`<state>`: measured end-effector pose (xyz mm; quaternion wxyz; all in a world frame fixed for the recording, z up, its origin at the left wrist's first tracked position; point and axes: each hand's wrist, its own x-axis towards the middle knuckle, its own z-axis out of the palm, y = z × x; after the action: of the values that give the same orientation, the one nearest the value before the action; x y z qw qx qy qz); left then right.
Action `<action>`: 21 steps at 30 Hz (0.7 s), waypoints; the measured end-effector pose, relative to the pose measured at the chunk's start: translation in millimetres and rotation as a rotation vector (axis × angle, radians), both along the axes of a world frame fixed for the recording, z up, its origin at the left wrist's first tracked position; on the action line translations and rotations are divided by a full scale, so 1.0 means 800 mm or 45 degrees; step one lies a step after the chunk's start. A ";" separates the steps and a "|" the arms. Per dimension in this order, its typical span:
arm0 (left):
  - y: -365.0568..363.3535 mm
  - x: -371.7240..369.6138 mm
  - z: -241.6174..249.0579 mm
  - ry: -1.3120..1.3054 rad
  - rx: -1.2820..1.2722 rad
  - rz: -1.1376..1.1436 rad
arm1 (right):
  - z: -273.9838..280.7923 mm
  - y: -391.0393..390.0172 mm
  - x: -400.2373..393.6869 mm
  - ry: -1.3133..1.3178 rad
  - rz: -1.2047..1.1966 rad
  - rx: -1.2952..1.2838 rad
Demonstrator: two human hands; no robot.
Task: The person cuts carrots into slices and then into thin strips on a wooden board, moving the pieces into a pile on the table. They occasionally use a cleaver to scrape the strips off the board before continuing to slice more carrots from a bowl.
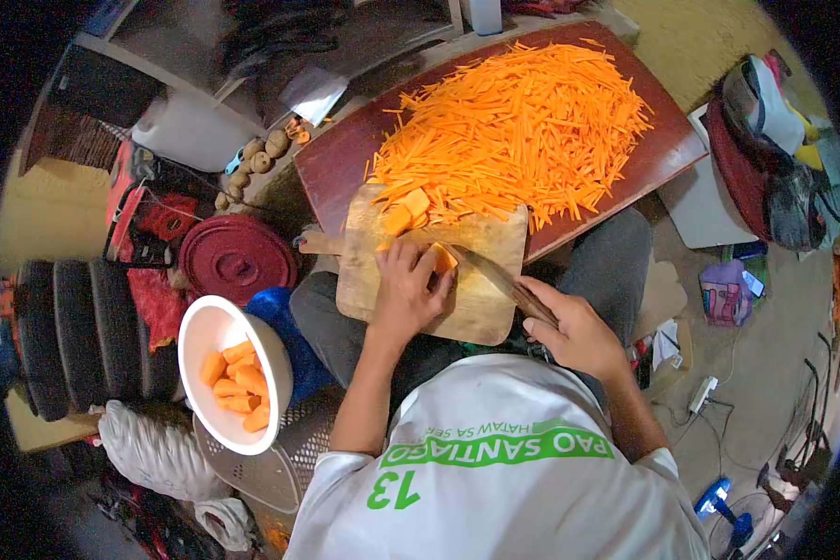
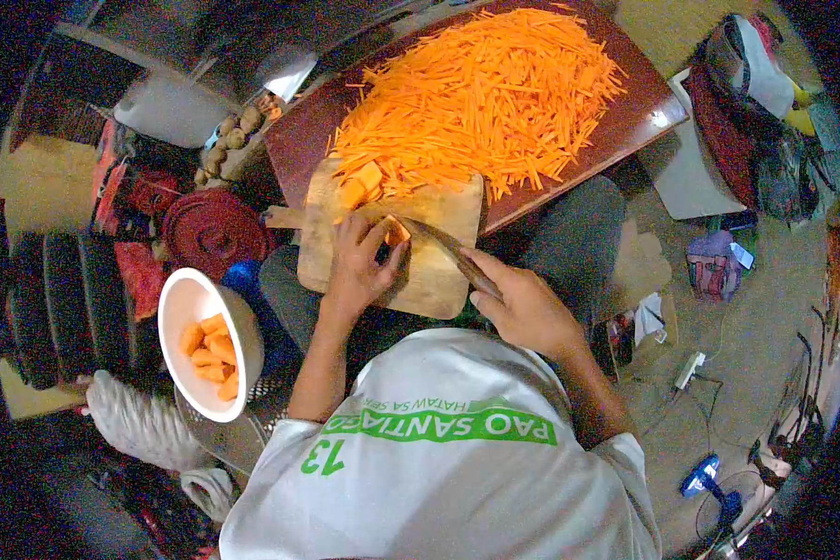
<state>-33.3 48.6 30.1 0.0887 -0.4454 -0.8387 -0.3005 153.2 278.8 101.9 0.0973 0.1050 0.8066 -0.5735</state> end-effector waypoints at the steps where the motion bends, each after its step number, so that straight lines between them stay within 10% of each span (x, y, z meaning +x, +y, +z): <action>1: -0.001 0.008 0.000 0.000 -0.015 0.011 | -0.003 0.000 0.003 0.013 -0.004 -0.014; 21: -0.015 0.060 -0.021 0.013 -0.082 0.043 | 0.042 -0.032 0.003 -0.086 0.384 0.596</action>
<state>14.4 36.5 13.4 0.0835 -0.4353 -0.8549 -0.2695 155.4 253.1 135.7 0.1817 0.0223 0.9199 -0.3469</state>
